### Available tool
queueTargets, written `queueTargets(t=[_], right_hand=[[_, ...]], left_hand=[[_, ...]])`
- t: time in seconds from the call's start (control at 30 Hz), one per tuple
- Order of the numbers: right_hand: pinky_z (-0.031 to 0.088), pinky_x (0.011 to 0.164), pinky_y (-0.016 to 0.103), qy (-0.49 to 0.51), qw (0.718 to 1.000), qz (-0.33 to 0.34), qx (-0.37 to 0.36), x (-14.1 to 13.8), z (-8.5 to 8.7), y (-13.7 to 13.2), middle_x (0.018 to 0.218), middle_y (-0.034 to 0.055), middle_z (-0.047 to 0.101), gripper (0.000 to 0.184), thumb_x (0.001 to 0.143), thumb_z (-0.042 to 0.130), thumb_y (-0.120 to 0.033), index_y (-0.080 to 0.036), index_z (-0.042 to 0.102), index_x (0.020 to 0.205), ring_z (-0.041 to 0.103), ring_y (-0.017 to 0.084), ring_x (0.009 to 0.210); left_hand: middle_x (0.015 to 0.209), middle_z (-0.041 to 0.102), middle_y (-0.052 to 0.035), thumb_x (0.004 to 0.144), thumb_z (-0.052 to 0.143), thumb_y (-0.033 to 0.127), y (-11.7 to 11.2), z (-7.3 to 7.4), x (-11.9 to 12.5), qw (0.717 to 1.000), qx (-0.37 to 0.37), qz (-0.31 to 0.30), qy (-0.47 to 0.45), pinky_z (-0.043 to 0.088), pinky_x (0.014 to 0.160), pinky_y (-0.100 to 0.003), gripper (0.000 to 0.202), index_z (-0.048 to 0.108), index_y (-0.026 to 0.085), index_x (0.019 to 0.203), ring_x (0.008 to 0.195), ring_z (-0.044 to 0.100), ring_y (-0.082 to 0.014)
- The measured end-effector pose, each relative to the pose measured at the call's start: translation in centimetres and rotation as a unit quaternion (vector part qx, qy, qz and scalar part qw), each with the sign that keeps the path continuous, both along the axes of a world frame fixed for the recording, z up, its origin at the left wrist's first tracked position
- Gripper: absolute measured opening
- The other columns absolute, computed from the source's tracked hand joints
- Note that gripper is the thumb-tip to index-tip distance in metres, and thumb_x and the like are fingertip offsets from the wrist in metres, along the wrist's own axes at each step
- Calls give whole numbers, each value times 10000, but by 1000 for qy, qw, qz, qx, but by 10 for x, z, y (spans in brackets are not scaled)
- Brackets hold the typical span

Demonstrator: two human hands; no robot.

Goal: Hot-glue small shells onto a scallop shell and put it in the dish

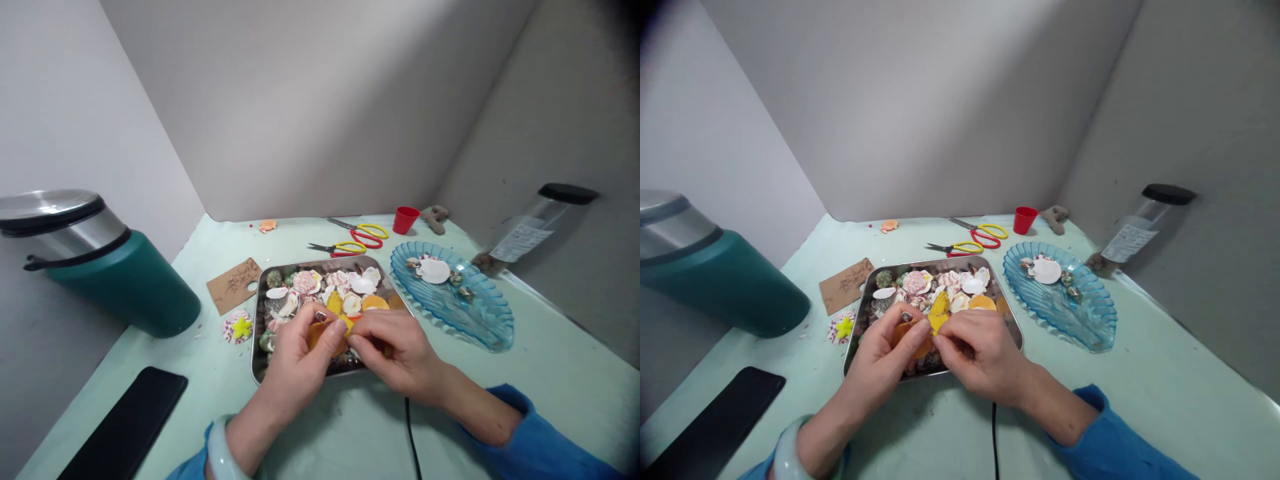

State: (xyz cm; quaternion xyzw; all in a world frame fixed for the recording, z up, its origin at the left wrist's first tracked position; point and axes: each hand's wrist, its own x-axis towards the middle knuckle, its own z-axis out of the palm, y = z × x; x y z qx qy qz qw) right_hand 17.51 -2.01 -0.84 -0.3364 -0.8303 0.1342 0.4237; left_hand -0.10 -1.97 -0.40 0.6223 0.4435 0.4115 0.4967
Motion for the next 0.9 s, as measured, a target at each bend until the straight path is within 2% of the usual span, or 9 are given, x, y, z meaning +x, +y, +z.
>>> queueTargets(t=[0.23, 0.5, 0.9], right_hand=[[346, 527, 251, -15, 1000, 1, 5, -1, -1, 1, 560, -6, 536, 249, 909, 485, -179, -182, 568, 674, 452, 112, 507], [345, 532, 243, -1, 1000, -15, -5, -1, -1, 1, 563, -8, 521, 252, 907, 501, -168, -167, 568, 664, 454, 104, 515], [338, 536, 233, 19, 997, -43, -66, 1, -3, 3, 552, -15, 526, 312, 918, 487, -183, -173, 518, 608, 460, 91, 509]], left_hand=[[564, 451, 61, 881, 564, 443, 0, -2, 0, 1000, -4, -12, -15, 299, 485, -211, 263, 507, 200, 796, 494, 376, -87], [586, 479, 53, 903, 536, 428, 1, -3, -1, 1000, 4, -10, 10, 312, 487, -214, 237, 536, 198, 844, 497, 401, -88], [617, 483, 58, 946, 455, 445, 0, -3, -2, 996, -37, -77, -25, 335, 496, -212, 250, 500, 202, 984, 525, 436, -88]])
